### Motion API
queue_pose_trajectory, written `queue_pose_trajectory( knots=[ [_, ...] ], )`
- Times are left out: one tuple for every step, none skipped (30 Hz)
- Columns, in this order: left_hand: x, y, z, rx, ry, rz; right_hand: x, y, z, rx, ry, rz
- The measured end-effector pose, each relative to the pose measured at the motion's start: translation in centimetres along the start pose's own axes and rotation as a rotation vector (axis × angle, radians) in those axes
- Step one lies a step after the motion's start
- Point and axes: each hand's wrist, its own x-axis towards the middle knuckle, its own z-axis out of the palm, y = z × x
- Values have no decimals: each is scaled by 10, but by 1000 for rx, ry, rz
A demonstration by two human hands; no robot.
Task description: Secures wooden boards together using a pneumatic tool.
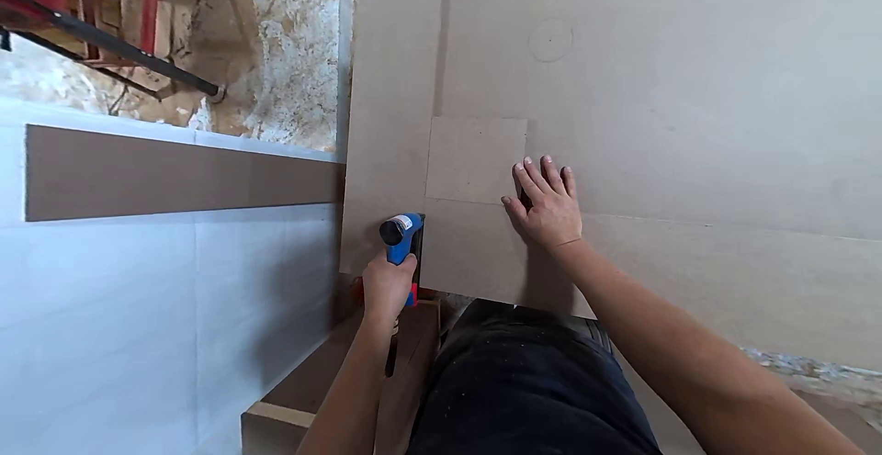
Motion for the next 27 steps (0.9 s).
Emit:
queue_pose_trajectory(
  knots=[
    [2, 6, -1, 2, -4, -1, 0, 0, 0, 1, -3, 1],
    [3, 14, -2, 11, -8, -5, 0, 0, 0, 0, -4, 0],
    [3, 21, -3, 22, -11, -9, 0, 1, 0, 0, -2, -2],
    [5, 27, -3, 27, -13, -12, 0, 1, 0, 0, 0, -4],
    [6, 32, -3, 25, -10, -14, 0, 1, 0, -1, 5, -7],
    [7, 36, -3, 21, -8, -12, 0, 1, 0, -3, 6, -9],
    [9, 40, -3, 19, -5, -7, 0, 1, -2, -7, -4, -8],
    [11, 45, -3, 22, -3, -4, 0, 1, -2, -8, -11, -7],
    [15, 48, -3, 23, 2, -6, 0, 1, -3, -9, -16, -6],
    [21, 51, -2, 19, 6, -12, 0, 1, -2, -11, -21, -4],
    [26, 52, -1, -1, 8, -14, 1, 1, -2, -10, -26, -2],
    [30, 53, -1, -27, 13, -7, 1, 1, -2, -11, -25, -4],
    [32, 56, 0, -42, 17, 5, 1, 1, -2, -12, -26, -2],
    [35, 59, -1, -41, 18, 18, 1, 1, -2, -12, -25, 0],
    [37, 61, -1, -32, 23, 31, 1, 1, -1, -9, -19, 2],
    [40, 64, -2, -27, 28, 44, 0, 2, -1, -10, -17, 2],
    [43, 66, -1, -30, 31, 55, 0, 2, -1, -11, -16, 0],
    [46, 68, -1, -34, 30, 59, 0, 2, -1, -12, -16, -2],
    [49, 73, -1, -41, 24, 55, 0, 2, -2, -10, -14, -3],
    [52, 78, -2, -44, 16, 47, 0, 2, -1, -7, -10, -1],
    [54, 84, -2, -39, 13, 36, 0, 2, -1, -3, -9, 1],
    [56, 90, -2, -31, 12, 26, 0, 2, 0, 3, -7, 3],
    [59, 96, -1, -31, 15, 19, 0, 2, -1, 8, -4, 4],
    [64, 102, -1, -35, 16, 11, 1, 3, -1, 8, -6, 4],
    [67, 108, -1, -30, 13, -1, 1, 3, -1, 3, -12, 5],
    [71, 114, -1, -22, 9, -7, 1, 3, -2, -2, -24, 8],
    [75, 119, -1, -15, 9, -2, 1, 2, -2, -4, -31, 9]
  ],
)
